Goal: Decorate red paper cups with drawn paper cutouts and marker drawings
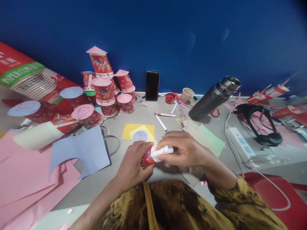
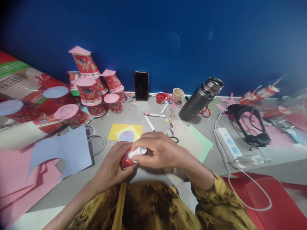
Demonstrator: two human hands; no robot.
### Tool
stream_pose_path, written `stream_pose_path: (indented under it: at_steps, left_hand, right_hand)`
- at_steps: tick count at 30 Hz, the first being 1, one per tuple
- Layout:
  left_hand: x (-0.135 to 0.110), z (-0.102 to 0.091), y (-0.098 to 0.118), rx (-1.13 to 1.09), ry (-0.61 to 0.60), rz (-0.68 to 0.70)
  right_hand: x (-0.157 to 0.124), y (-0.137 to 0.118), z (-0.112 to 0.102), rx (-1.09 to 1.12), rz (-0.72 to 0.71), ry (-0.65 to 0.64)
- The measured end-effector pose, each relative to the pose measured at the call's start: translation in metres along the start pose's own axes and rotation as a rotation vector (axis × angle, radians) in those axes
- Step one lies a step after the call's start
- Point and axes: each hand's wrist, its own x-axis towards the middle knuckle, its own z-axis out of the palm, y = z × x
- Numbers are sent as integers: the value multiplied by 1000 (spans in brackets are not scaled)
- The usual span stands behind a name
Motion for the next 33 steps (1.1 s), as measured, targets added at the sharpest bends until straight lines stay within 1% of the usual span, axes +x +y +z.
stream_pose_path:
  at_steps: [3, 8, 12, 16, 21, 25, 29, 31, 33]
  left_hand:
    - [-4, -1, -2, 70, 5, 61]
    - [-7, -2, -4, 106, 45, 105]
    - [-7, -2, -2, 64, 69, 99]
    - [-6, -2, -1, 20, 111, 64]
    - [-5, 1, -2, 11, 200, 45]
    - [-2, 2, 1, -5, 222, -9]
    - [0, 2, 1, 20, 231, -52]
    - [0, 4, -1, 61, 220, -46]
    - [-1, 5, -3, 119, 193, -18]
  right_hand:
    - [7, 5, 1, -24, 77, -19]
    - [13, 17, -4, 57, 311, -14]
    - [11, 23, -5, 153, 496, 17]
    - [3, 29, -6, 193, 590, 57]
    - [-13, 32, -1, 214, 625, 121]
    - [-22, 26, 6, 222, 653, 155]
    - [-25, 14, 13, 240, 612, 154]
    - [-24, 8, 17, 232, 574, 156]
    - [-22, 4, 19, 204, 534, 190]
